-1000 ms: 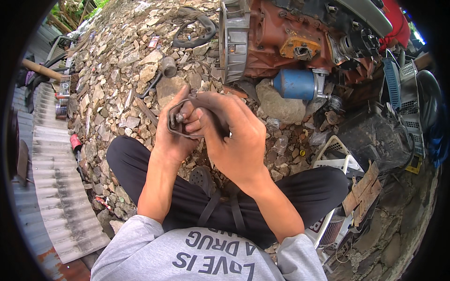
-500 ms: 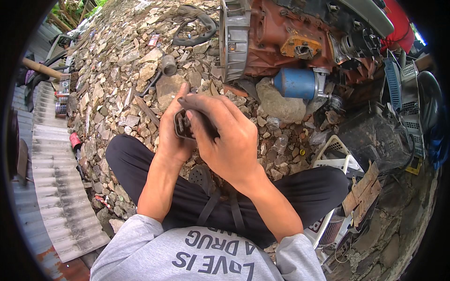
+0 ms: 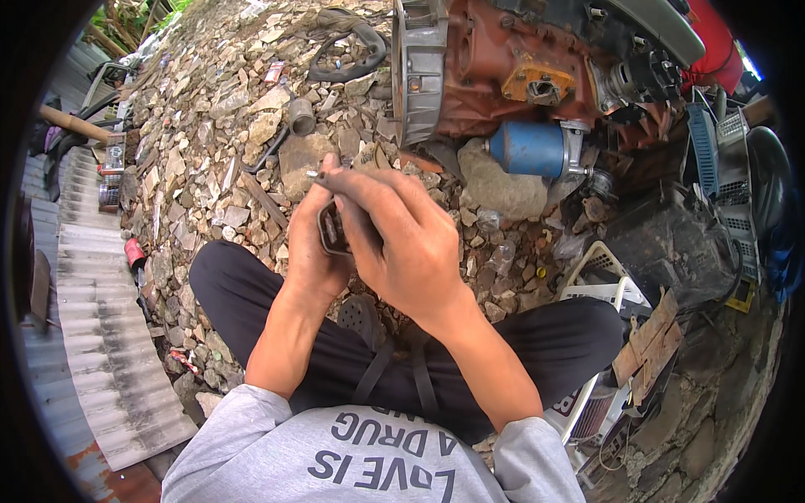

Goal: The person sits cross-legged on a rocky ground and uses a small metal tool to scrape and clean a small metal part. They repeatedly rub the tool against the part's surface to remove residue.

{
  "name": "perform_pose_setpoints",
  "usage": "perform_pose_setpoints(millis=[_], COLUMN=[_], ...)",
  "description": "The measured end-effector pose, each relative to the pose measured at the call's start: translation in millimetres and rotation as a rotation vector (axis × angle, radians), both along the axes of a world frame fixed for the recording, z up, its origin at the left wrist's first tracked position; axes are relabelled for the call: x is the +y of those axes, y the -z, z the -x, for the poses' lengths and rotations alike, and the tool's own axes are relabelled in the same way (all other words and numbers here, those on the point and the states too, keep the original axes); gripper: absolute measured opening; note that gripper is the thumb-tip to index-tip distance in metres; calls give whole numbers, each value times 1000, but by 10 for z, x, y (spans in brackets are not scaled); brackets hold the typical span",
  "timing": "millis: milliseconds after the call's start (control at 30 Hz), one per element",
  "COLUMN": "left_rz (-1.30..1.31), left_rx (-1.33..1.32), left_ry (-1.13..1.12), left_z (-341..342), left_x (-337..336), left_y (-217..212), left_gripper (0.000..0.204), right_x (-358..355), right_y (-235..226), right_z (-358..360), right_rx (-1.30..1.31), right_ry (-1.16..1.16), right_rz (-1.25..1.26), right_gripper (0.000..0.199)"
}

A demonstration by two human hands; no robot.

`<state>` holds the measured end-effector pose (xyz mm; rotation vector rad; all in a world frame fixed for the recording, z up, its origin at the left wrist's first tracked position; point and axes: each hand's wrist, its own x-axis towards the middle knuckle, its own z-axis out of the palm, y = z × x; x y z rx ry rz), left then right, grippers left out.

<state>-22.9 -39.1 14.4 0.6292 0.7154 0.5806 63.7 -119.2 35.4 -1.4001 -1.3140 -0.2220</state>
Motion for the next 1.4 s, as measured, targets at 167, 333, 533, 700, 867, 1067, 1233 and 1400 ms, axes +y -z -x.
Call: perform_pose_setpoints(millis=[167,333,533,700,867,1067,1233,1400], left_rz=[60,-21,-114,-211,-142,-98,-170,-86], left_rx=[38,61,129,197,195,25,123,82], left_ry=[-72,26,112,85,87,108,133,181], left_z=[-28,29,96,120,91,92,106,132], left_x=[30,38,165,198,98,61,119,165], left_y=[-54,-103,-227,-191,-226,-147,-125,-97], left_gripper=[44,50,57,61,60,39,58,36], right_x=[-61,1,-1,-35,-3,-41,-52,-66], right_y=[91,39,10,-56,-19,-93,-40,-61], right_z=[107,28,41,103,101,78,107,119], right_rx=[44,21,47,70,95,146,137,118], right_ry=[-64,-52,-101,-98,-56,-53,-67,-33], right_rz=[28,4,29,66,23,90,48,39], right_gripper=[26,25,25,22,21,20,20,20])
